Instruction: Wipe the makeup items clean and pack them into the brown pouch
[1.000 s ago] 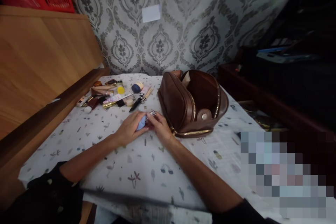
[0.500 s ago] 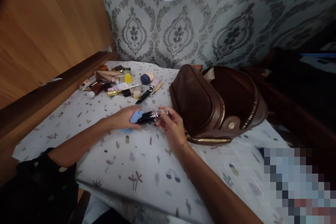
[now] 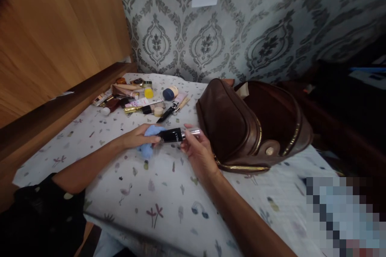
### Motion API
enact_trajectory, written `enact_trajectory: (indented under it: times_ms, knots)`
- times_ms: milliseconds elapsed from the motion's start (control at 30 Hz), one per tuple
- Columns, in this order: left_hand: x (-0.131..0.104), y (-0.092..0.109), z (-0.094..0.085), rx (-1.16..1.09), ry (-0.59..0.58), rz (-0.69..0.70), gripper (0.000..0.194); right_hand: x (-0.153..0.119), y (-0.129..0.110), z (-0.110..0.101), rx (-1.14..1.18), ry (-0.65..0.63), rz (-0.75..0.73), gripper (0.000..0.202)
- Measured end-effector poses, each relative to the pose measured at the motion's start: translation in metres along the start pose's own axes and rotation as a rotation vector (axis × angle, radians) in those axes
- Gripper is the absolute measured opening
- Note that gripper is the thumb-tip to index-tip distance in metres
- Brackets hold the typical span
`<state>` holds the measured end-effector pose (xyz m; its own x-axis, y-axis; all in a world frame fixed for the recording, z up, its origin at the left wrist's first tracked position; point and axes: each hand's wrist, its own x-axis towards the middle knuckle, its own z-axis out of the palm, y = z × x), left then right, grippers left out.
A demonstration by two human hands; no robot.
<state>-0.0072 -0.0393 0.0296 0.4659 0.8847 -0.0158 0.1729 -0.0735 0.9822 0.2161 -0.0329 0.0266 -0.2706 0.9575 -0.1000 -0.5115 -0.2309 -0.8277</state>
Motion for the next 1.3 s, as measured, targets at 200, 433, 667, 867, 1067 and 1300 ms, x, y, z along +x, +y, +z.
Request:
enact_trajectory:
  times_ms: [200, 433, 667, 867, 1067, 1300]
  knots:
    - [0.006, -0.014, 0.001, -0.009, 0.286, -0.058, 0.058, 0.002, -0.001, -0.001, 0.101, -0.022, 0.132, 0.040]
    - [0.004, -0.006, 0.011, 0.292, 0.331, 0.082, 0.052, 0.006, 0.004, -0.001, 0.020, 0.034, 0.119, 0.040]
    - [-0.001, 0.000, 0.028, 0.570, 0.201, 0.353, 0.070, 0.004, 0.013, 0.001, -0.150, 0.023, 0.108, 0.048]
    - [0.001, 0.002, 0.023, 0.875, -0.040, 0.411, 0.071, 0.006, 0.012, -0.002, -0.152, 0.019, 0.129, 0.045]
    - [0.003, -0.004, 0.011, 0.995, 0.024, 0.322, 0.054, 0.005, 0.007, -0.001, -0.075, 0.036, 0.110, 0.042]
    - [0.005, -0.013, 0.014, 1.175, 0.163, 0.294, 0.059, 0.005, 0.003, -0.002, -0.045, 0.012, 0.101, 0.039]
